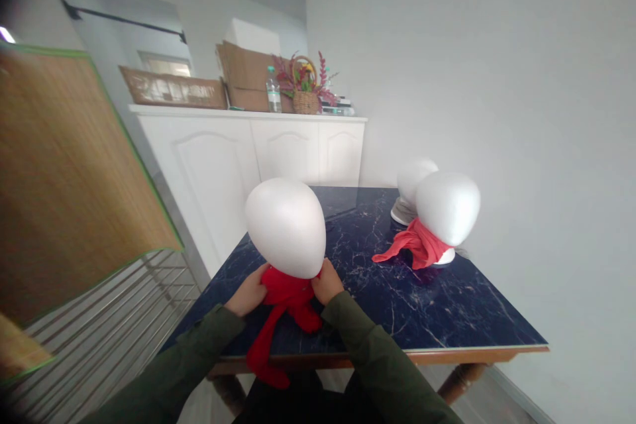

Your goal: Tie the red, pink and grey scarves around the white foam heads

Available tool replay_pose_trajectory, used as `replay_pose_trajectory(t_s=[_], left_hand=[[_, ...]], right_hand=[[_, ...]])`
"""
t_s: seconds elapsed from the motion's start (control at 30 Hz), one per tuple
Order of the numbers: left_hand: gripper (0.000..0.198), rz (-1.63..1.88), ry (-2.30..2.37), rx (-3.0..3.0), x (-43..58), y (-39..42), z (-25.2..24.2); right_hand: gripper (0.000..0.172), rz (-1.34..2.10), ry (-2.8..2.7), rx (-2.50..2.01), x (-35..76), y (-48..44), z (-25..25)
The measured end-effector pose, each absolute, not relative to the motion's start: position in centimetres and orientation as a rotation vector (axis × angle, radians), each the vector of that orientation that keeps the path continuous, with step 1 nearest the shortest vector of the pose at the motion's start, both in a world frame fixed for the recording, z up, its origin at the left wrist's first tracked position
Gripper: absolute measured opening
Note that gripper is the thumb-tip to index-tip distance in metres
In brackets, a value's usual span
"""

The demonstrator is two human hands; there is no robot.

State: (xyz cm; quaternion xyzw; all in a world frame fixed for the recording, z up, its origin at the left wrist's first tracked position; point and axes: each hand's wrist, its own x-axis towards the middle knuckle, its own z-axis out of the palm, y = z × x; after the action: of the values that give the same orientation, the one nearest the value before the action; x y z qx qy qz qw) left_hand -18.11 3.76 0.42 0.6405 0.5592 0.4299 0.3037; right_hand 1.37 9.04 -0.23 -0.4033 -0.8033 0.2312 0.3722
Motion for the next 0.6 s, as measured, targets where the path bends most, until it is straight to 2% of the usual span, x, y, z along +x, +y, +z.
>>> replay_pose_trajectory(t_s=[0.1,0.27,0.43,0.6], left_hand=[[0.066,1.16,1.333,1.728,-14.1,4.8,2.2],[0.069,1.004,0.981,1.88,-4.8,7.2,3.8],[0.072,0.864,0.703,1.97,7.3,9.7,1.9],[0.077,0.84,0.657,1.971,16.2,12.8,-0.4]], right_hand=[[0.041,0.477,-1.927,-1.048,5.1,8.8,0.6],[0.042,0.341,-1.837,-1.264,16.7,7.5,0.3],[0.041,0.214,-1.613,-1.635,28.9,5.6,-1.2],[0.04,0.12,-1.401,-1.828,36.2,5.9,-2.3]])
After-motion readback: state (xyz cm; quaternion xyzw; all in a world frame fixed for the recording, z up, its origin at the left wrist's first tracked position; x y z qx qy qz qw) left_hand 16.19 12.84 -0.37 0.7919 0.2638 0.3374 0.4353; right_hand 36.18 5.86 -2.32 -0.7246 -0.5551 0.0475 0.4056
